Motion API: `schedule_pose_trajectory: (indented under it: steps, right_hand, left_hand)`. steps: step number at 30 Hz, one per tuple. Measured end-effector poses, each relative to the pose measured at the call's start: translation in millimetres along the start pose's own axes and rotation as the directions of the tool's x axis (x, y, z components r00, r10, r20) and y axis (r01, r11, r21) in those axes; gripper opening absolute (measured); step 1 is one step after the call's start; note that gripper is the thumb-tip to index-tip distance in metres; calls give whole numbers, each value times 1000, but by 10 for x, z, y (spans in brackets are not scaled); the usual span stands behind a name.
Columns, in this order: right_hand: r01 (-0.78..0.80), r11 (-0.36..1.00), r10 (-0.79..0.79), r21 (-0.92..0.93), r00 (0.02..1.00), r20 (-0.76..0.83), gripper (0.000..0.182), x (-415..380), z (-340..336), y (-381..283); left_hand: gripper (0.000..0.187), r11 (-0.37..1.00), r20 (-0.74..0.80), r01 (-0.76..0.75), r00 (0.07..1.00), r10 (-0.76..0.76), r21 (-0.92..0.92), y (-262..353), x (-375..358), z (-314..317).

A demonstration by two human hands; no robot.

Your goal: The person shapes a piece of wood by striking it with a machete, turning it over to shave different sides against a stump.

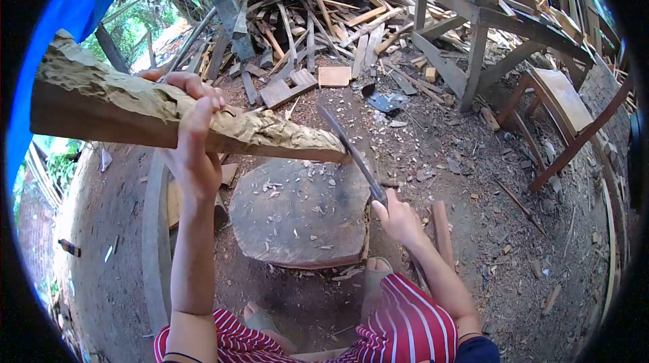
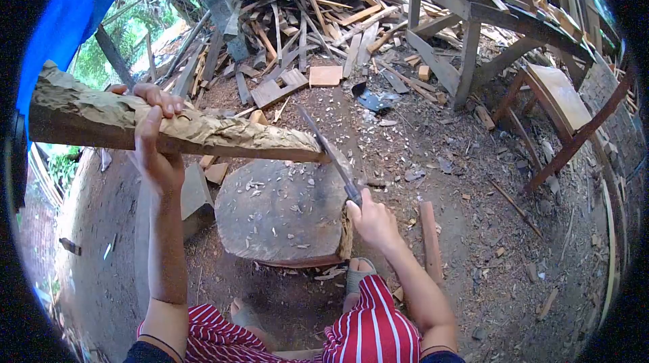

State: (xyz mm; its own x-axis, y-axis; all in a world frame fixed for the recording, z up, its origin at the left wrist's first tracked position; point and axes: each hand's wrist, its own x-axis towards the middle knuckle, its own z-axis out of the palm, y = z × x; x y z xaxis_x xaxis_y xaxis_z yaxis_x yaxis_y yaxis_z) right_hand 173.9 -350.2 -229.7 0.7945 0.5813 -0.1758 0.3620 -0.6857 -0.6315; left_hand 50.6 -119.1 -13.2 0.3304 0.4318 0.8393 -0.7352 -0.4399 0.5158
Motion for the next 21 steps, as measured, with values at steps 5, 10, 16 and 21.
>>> schedule_pose_trajectory:
  steps: [5,10,16,21]
  right_hand:
    - [144,980,-140,137,989,-43,38,2,-294,-102]
    - [412,832,-307,370,899,-311,27,-362,-1028,-761]
    - [263,960,-230,92,935,-268,34,-152,-367,-338]
    - [-3,988,5,-153,1000,9,44,37,110,311]
  left_hand:
    - [59,1000,11,13,1000,-13,-19,-32,-9,-118]
    - [60,995,5,38,999,-38,-89,-52,-24,-78]
    - [58,998,-26,25,999,-26,-51,-22,-6,-75]
    - [52,997,-14,55,998,-55,-53,-23,-75,-298]
